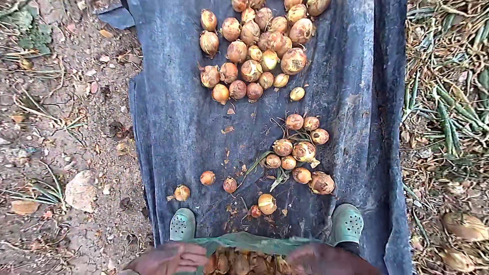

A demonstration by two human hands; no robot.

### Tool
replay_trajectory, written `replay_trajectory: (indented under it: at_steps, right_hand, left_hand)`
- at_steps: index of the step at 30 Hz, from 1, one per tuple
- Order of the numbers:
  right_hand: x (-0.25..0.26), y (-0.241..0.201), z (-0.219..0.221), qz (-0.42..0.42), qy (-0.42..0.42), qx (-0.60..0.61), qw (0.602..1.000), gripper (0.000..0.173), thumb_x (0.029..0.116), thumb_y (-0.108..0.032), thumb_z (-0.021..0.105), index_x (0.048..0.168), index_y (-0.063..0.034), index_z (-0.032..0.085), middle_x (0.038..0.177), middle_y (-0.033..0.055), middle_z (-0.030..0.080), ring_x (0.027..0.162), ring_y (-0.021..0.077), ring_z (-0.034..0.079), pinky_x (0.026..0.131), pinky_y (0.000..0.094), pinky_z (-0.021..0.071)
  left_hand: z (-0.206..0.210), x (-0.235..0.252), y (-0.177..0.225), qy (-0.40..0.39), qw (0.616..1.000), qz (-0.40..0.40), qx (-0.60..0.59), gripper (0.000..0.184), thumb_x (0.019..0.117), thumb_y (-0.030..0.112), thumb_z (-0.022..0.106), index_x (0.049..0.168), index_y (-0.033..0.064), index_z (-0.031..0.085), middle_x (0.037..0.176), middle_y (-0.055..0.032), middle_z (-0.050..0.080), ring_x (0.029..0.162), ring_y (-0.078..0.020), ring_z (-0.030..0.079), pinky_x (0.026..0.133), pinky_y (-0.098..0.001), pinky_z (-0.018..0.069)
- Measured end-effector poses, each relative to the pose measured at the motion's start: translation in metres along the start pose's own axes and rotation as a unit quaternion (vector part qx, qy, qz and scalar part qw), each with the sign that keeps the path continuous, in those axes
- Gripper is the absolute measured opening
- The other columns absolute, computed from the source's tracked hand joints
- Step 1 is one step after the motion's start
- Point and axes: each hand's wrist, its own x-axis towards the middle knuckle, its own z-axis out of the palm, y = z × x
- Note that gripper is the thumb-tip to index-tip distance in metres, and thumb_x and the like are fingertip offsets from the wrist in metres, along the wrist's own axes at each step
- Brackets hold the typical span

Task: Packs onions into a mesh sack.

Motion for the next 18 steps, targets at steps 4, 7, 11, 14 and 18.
replay_trajectory:
  at_steps: [4, 7, 11, 14, 18]
  right_hand:
    - [0.12, -0.096, -0.052, -0.129, 0.488, -0.171, 0.846, 0.044, 0.1003, -0.032, 0.067, 0.143, -0.028, 0.059, 0.143, 0.0019, 0.06, 0.117, 0.0247, 0.067, 0.092, 0.0506, 0.06]
    - [0.186, -0.107, -0.075, -0.01, 0.577, -0.371, 0.727, 0.066, 0.087, -0.026, 0.08, 0.148, -0.0231, 0.054, 0.154, 0.0254, 0.039, 0.113, 0.0475, 0.062, 0.082, 0.0608, 0.0587]
    - [0.173, -0.098, -0.068, -0.017, 0.554, -0.32, 0.768, 0.043, 0.0875, -0.026, 0.075, 0.128, -0.0213, 0.061, 0.129, 0.0214, 0.056, 0.092, 0.0428, 0.066, 0.065, 0.0615, 0.0548]
    - [0.152, -0.07, -0.044, 0.011, 0.5, -0.29, 0.816, 0.035, 0.0894, -0.038, 0.065, 0.121, -0.0233, 0.063, 0.113, 0.0131, 0.065, 0.094, 0.0357, 0.067, 0.069, 0.0615, 0.0532]
    - [0.171, -0.053, -0.015, 0.164, 0.37, -0.352, 0.844, 0.06, 0.0877, -0.056, 0.069, 0.142, -0.0323, 0.057, 0.137, 0.0181, 0.057, 0.105, 0.037, 0.067, 0.083, 0.0585, 0.0566]
  left_hand:
    - [-0.062, 0.064, 0.053, 0.458, 0.851, 0.153, 0.205, 0.062, 0.0984, 0.042, 0.066, 0.153, 0.0206, 0.047, 0.145, -0.0145, 0.057, 0.126, -0.0343, 0.061, 0.098, -0.0565, 0.0554]
    - [-0.101, 0.124, 0.033, 0.544, 0.754, 0.06, 0.362, 0.088, 0.0819, 0.064, 0.077, 0.153, 0.0218, 0.046, 0.149, -0.0283, 0.046, 0.128, -0.0487, 0.053, 0.098, -0.0693, 0.0473]
    - [-0.089, 0.169, 0.036, 0.565, 0.731, 0.074, 0.376, 0.042, 0.0868, 0.035, 0.083, 0.117, 0.0105, 0.067, 0.125, -0.0244, 0.06, 0.117, -0.0437, 0.058, 0.096, -0.0662, 0.0477]
    - [-0.057, 0.168, 0.065, 0.556, 0.724, 0.133, 0.386, 0.031, 0.0924, 0.036, 0.073, 0.118, 0.019, 0.068, 0.115, -0.0156, 0.067, 0.106, -0.0381, 0.064, 0.087, -0.0669, 0.0499]
    - [-0.032, 0.199, 0.107, 0.459, 0.737, -0.01, 0.496, 0.087, 0.0875, 0.062, 0.072, 0.16, 0.0368, 0.031, 0.144, -0.0277, 0.051, 0.113, -0.05, 0.062, 0.087, -0.0715, 0.0506]
